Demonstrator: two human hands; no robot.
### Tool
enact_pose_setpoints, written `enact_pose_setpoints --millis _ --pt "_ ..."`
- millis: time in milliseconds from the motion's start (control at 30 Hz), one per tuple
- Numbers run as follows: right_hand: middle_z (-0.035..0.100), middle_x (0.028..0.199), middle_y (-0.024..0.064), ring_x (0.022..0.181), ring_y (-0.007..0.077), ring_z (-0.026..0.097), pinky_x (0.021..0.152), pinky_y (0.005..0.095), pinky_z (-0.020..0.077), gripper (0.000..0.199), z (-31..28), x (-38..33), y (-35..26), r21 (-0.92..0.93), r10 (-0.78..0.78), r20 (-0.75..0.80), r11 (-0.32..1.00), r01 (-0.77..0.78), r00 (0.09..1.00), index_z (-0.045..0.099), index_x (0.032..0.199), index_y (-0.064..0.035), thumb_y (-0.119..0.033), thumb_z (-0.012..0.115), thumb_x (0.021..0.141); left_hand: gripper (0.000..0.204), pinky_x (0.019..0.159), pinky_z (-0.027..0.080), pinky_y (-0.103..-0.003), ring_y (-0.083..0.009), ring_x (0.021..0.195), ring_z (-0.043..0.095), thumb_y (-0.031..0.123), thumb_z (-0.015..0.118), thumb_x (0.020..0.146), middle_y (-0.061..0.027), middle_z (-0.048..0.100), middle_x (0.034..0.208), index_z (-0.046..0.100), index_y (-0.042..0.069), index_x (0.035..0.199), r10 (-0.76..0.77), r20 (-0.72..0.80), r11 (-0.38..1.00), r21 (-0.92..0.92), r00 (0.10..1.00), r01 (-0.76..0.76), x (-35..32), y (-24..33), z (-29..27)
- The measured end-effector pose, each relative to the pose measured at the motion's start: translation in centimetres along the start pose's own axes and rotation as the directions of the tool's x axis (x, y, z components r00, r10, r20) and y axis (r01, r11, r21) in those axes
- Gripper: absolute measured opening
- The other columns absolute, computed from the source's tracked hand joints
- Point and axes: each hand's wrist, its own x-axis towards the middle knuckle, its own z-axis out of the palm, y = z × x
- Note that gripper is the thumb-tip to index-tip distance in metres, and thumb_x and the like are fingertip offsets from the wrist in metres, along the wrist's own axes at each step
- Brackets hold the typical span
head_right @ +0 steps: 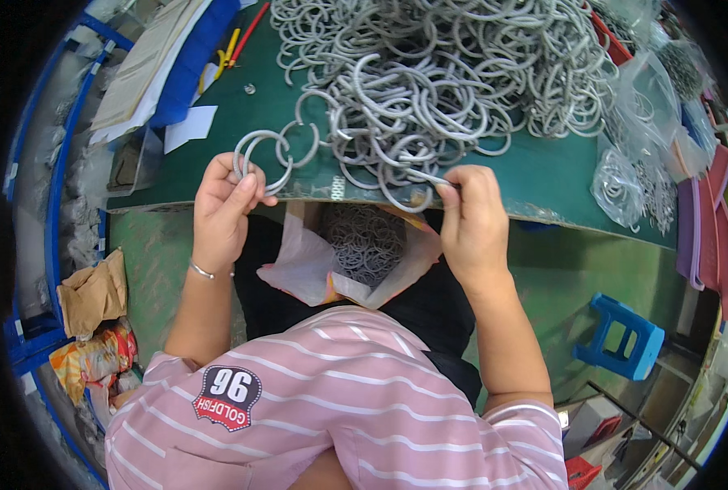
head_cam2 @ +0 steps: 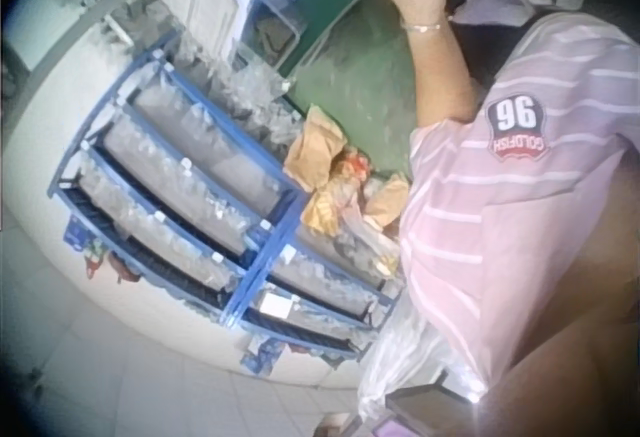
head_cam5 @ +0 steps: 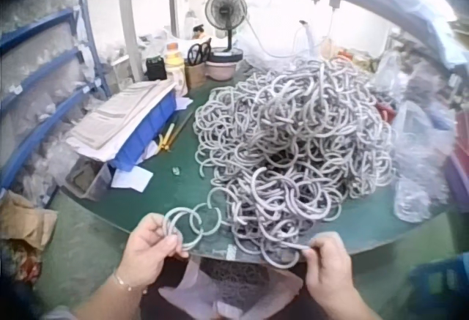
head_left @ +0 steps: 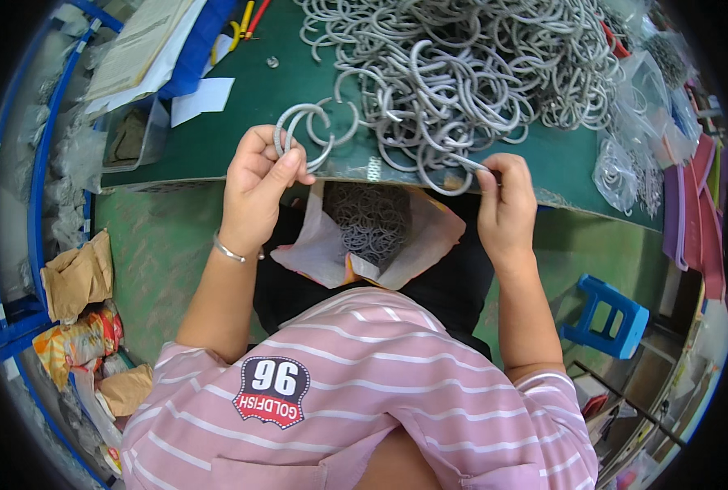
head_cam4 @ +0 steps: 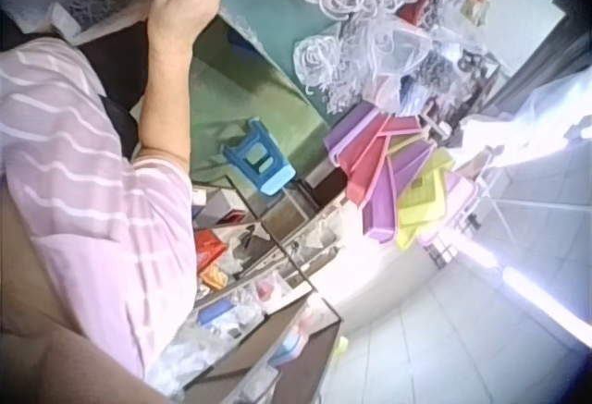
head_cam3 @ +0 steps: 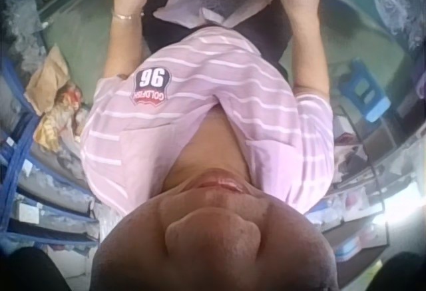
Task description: The person picks up grey plastic loops from a large pile by hand and places them into a bag held on their lap.
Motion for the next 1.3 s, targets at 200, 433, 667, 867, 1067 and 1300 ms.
enact_pose_setpoints --millis 200,433,667,867,1067,1300 --pt "0.059 0.083 0.0135 0.076 0.0294 0.058 0.067 0.0351 0.0485 0.010 -0.6 0.4 -0.4 0.013 -0.116 -0.017 0.993 0.116 0.993 0.058 0.090 0.0002 0.002 0.065 0.082 0.020 0.064 0.045 -0.025 -0.0118 0.073 0.053 -0.003 0.068 0.078 -0.0067 0.058 0.095 0.049 0.003 0.080 0.230 0.087 0.737 0.635 0.969 -0.232 1.0 -0.8 0.6" --pt "0.059 0.085 0.0122 0.076 0.0271 0.059 0.067 0.0331 0.0489 0.009 0.1 -0.1 0.4 0.097 -0.056 -0.067 0.993 0.062 0.996 0.059 0.090 0.0010 0.003 0.064 0.083 0.018 0.068 0.048 -0.029 -0.0187 0.075 0.058 0.005 0.071 0.079 -0.0097 0.061 0.092 0.055 0.002 0.088 0.200 0.166 0.558 0.791 0.966 -0.252 2.7 -1.4 1.2" --pt "0.059 0.092 0.0128 0.078 0.0260 0.062 0.066 0.0328 0.0506 0.012 1.0 -1.7 0.4 0.354 0.200 -0.052 0.920 -0.169 0.978 0.062 0.091 -0.0001 0.004 0.065 0.081 0.019 0.061 0.044 -0.026 -0.0132 0.069 0.054 0.017 0.064 0.087 -0.0047 0.056 0.085 0.063 -0.001 0.094 0.249 0.101 0.738 0.624 0.963 -0.256 2.6 -1.4 0.9" --pt "0.060 0.092 0.0120 0.079 0.0261 0.060 0.070 0.0324 0.0500 0.019 0.3 -1.0 -0.9 0.020 -0.201 -0.039 0.979 0.202 0.979 0.066 0.092 -0.0015 0.004 0.071 0.074 0.013 0.049 0.038 -0.024 -0.0091 0.052 0.038 0.009 0.051 0.088 -0.0060 0.049 0.081 0.055 0.001 0.097 -0.207 0.171 0.797 -0.542 0.963 0.267 0.9 0.1 0.1" --pt "0.054 0.097 0.0072 0.069 0.0086 0.056 0.061 0.0205 0.0488 0.007 0.6 -1.6 0.0 0.487 0.298 -0.107 0.848 -0.212 0.949 0.060 0.094 0.0031 -0.003 0.056 0.094 0.013 0.052 0.039 -0.024 -0.0100 0.054 0.041 0.002 0.050 0.080 -0.0093 0.054 0.084 0.058 0.001 0.091 -0.221 0.279 0.707 -0.614 0.935 0.350 0.5 -0.3 0.5" --pt "0.056 0.093 0.0062 0.077 0.0137 0.066 0.070 0.0234 0.0541 0.008 1.0 -1.7 1.0 0.619 0.397 0.029 0.713 -0.329 0.917 0.057 0.096 0.0051 -0.001 0.053 0.095 0.010 0.062 0.045 -0.025 -0.0091 0.067 0.053 0.006 0.060 0.077 -0.0025 0.059 0.080 0.062 0.002 0.086 -0.488 0.476 0.818 0.541 0.732 0.194 -0.8 0.0 2.1"
